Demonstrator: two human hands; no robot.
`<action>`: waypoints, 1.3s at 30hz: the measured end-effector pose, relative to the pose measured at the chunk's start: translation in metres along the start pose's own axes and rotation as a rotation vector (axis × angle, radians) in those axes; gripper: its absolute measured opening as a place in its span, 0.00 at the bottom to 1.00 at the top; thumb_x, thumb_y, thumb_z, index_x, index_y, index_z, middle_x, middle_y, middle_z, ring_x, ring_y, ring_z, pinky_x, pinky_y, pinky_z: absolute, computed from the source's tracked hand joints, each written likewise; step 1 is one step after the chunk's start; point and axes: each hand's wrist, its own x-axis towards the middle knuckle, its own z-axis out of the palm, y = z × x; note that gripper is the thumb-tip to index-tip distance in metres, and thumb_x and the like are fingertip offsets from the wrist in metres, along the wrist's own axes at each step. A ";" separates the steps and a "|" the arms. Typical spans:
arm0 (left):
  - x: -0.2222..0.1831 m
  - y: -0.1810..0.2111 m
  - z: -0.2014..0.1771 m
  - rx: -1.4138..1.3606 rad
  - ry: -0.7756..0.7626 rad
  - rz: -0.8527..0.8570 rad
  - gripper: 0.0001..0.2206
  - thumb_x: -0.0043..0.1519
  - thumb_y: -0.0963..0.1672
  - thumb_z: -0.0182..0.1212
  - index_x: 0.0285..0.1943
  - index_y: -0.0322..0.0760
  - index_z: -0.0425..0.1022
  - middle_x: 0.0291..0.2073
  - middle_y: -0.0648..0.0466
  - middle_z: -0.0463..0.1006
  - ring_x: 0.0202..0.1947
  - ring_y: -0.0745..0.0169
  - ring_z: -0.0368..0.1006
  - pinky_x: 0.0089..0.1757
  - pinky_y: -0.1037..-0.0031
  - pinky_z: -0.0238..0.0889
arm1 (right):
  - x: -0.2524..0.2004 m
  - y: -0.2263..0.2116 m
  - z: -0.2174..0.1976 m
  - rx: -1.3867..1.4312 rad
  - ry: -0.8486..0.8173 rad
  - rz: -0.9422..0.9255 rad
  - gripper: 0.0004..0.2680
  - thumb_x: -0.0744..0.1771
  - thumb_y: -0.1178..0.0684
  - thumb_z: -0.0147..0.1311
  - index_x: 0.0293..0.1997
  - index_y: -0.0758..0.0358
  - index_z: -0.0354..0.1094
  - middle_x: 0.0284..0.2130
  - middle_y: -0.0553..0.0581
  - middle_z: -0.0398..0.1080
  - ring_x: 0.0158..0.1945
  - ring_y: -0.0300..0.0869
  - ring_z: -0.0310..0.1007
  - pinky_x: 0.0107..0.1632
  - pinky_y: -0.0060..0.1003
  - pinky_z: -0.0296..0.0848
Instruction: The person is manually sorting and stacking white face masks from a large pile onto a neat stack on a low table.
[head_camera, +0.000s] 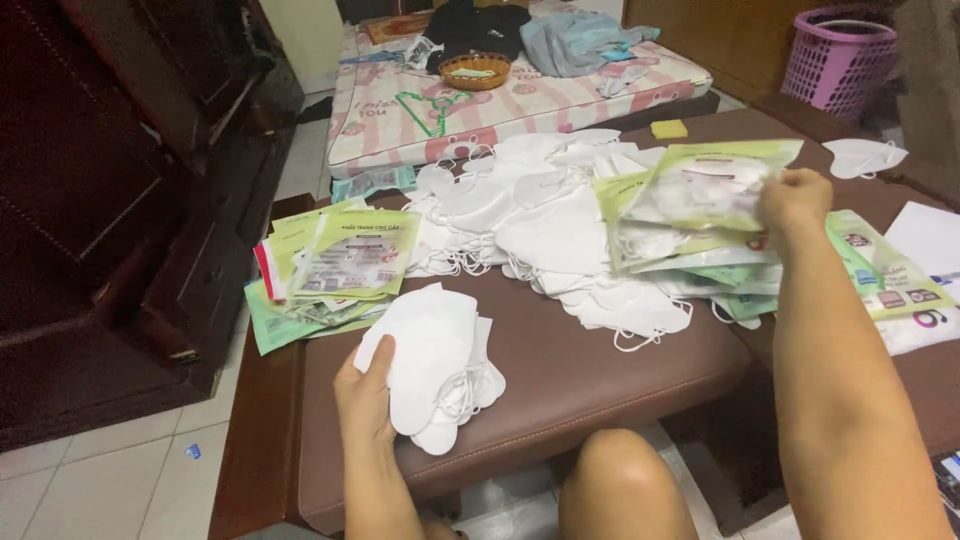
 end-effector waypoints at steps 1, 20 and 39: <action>0.001 0.001 0.001 -0.003 0.001 0.004 0.18 0.61 0.39 0.62 0.58 0.17 0.73 0.44 0.37 0.81 0.37 0.57 0.75 0.36 0.76 0.69 | 0.014 0.009 0.004 0.003 -0.001 -0.004 0.09 0.65 0.62 0.50 0.48 0.66 0.73 0.44 0.62 0.75 0.41 0.46 0.76 0.43 0.38 0.75; 0.013 -0.007 0.009 0.138 0.031 0.000 0.20 0.60 0.41 0.70 0.60 0.24 0.74 0.43 0.42 0.79 0.43 0.57 0.74 0.43 0.66 0.73 | -0.179 -0.078 0.143 -0.586 -0.427 -0.434 0.25 0.62 0.46 0.68 0.60 0.72 0.68 0.48 0.75 0.73 0.53 0.66 0.75 0.50 0.65 0.74; 0.031 -0.025 0.017 -0.105 -0.074 -0.082 0.21 0.58 0.41 0.71 0.60 0.25 0.74 0.41 0.43 0.80 0.40 0.55 0.78 0.41 0.65 0.76 | -0.179 -0.081 0.134 -0.392 -0.302 -0.438 0.08 0.63 0.54 0.61 0.44 0.58 0.78 0.36 0.64 0.79 0.46 0.59 0.79 0.48 0.53 0.75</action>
